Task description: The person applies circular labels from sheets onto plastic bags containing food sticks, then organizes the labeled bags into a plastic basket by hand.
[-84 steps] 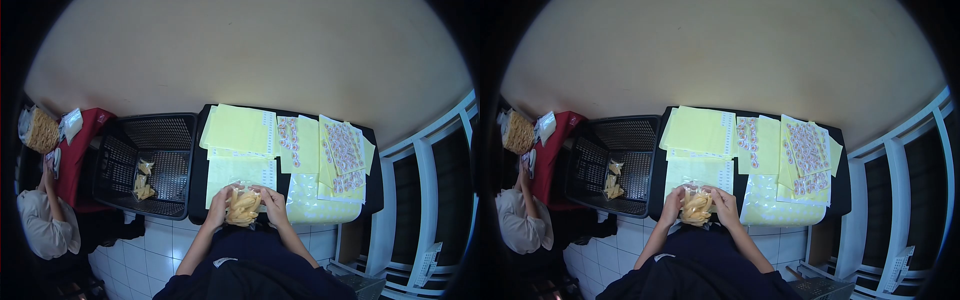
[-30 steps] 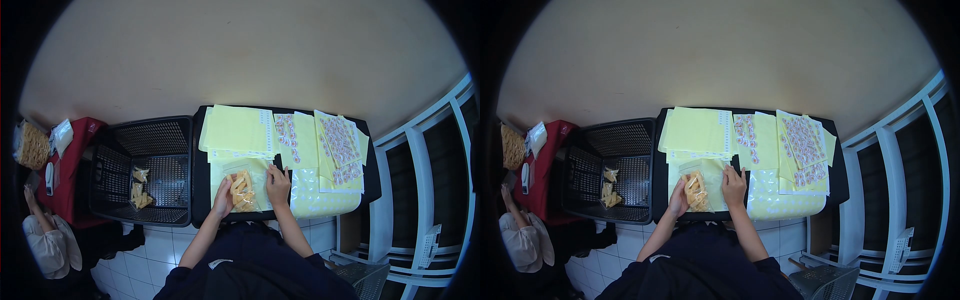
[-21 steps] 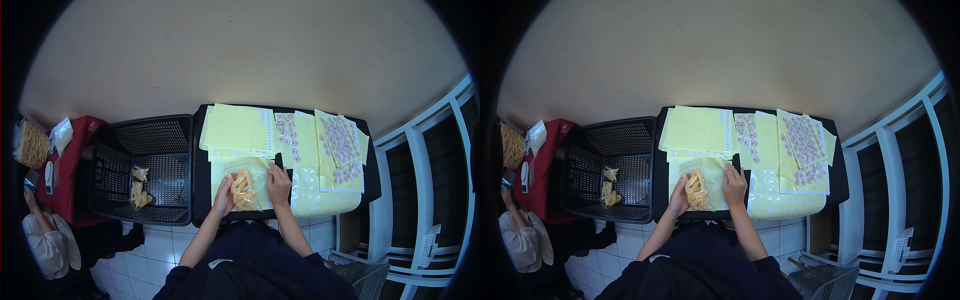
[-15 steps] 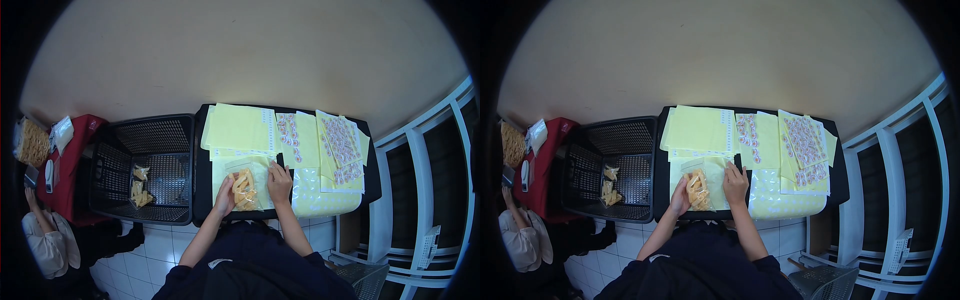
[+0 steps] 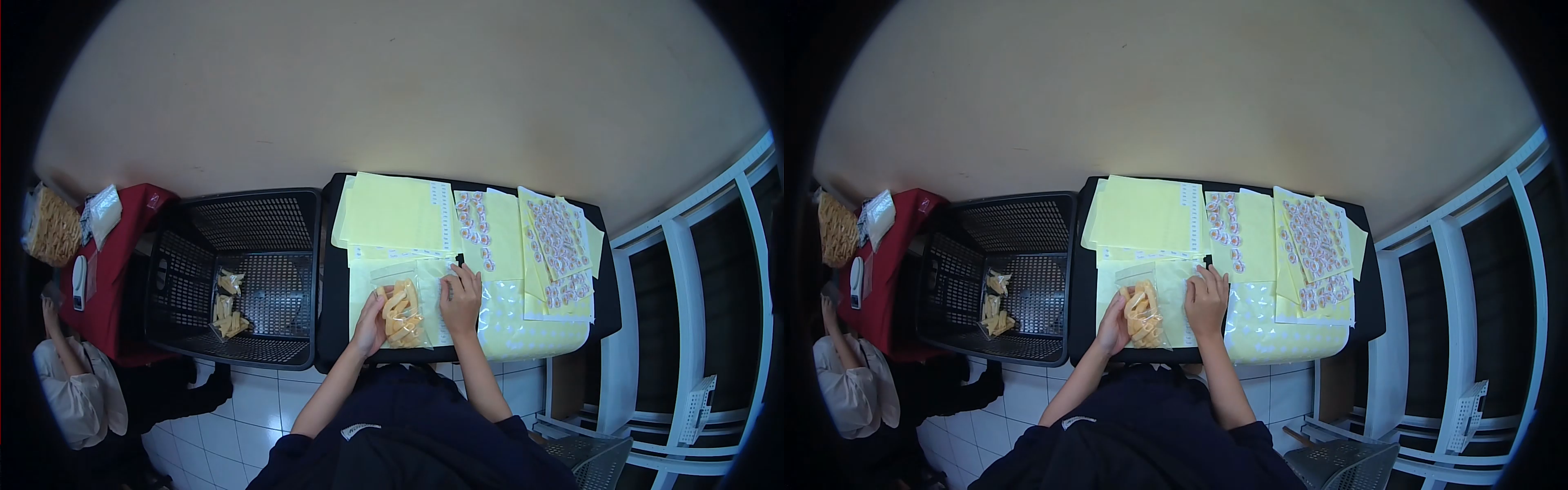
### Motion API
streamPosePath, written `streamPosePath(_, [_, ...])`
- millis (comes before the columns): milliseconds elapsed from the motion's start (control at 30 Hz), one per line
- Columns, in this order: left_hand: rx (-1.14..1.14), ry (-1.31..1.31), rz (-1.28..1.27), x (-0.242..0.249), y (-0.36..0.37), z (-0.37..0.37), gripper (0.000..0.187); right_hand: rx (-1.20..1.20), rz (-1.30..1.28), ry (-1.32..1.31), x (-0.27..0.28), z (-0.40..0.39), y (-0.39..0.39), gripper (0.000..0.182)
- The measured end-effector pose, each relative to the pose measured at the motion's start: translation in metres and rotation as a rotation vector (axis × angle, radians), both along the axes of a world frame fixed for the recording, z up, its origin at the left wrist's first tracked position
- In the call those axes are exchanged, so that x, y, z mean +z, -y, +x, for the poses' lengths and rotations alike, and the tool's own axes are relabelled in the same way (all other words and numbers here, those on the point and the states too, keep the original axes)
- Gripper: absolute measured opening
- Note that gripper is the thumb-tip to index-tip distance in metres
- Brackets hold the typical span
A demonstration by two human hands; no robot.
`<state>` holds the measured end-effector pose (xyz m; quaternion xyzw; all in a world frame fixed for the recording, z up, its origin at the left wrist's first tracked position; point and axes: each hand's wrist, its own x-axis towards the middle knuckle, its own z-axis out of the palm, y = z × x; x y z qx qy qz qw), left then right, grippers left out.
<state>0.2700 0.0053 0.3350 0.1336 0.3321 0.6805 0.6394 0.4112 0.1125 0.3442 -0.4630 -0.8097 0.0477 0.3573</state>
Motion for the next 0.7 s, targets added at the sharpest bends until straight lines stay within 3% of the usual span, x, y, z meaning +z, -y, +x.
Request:
streamPosePath(100, [0.039, -0.008, -0.016, 0.005, 0.001, 0.003, 0.033, 0.025, 0.047, 0.003, 0.005, 0.001, 0.000, 0.004])
streamPosePath(167, [0.070, 0.007, -0.030, 0.007, -0.002, 0.007, 0.031, 0.068, -0.095, -0.114, 0.008, 0.003, 0.000, 0.005])
streamPosePath(300, [0.149, -0.198, -0.083, 0.005, -0.006, 0.013, 0.020, 0.064, -0.148, -0.225, 0.016, 0.002, 0.001, 0.006])
streamPosePath(367, [0.170, -0.413, -0.108, 0.005, -0.008, 0.015, 0.017, 0.044, -0.075, 0.007, 0.025, 0.002, 0.004, 0.007])
streamPosePath(467, [0.184, -0.298, -0.172, 0.012, -0.010, 0.017, 0.015, 0.049, -0.232, -0.002, 0.022, 0.002, 0.002, 0.007])
streamPosePath(600, [0.159, -0.345, -0.207, 0.011, -0.011, 0.018, 0.016, -0.006, -0.355, 0.014, 0.023, 0.006, -0.001, 0.007])
streamPosePath(667, [0.215, -0.502, -0.089, 0.011, -0.012, 0.021, 0.021, 0.093, -0.677, -0.599, 0.029, 0.005, -0.003, 0.008])
streamPosePath(700, [0.217, -0.501, -0.091, 0.011, -0.012, 0.024, 0.021, 0.093, -0.679, -0.597, 0.035, 0.004, -0.002, 0.008])
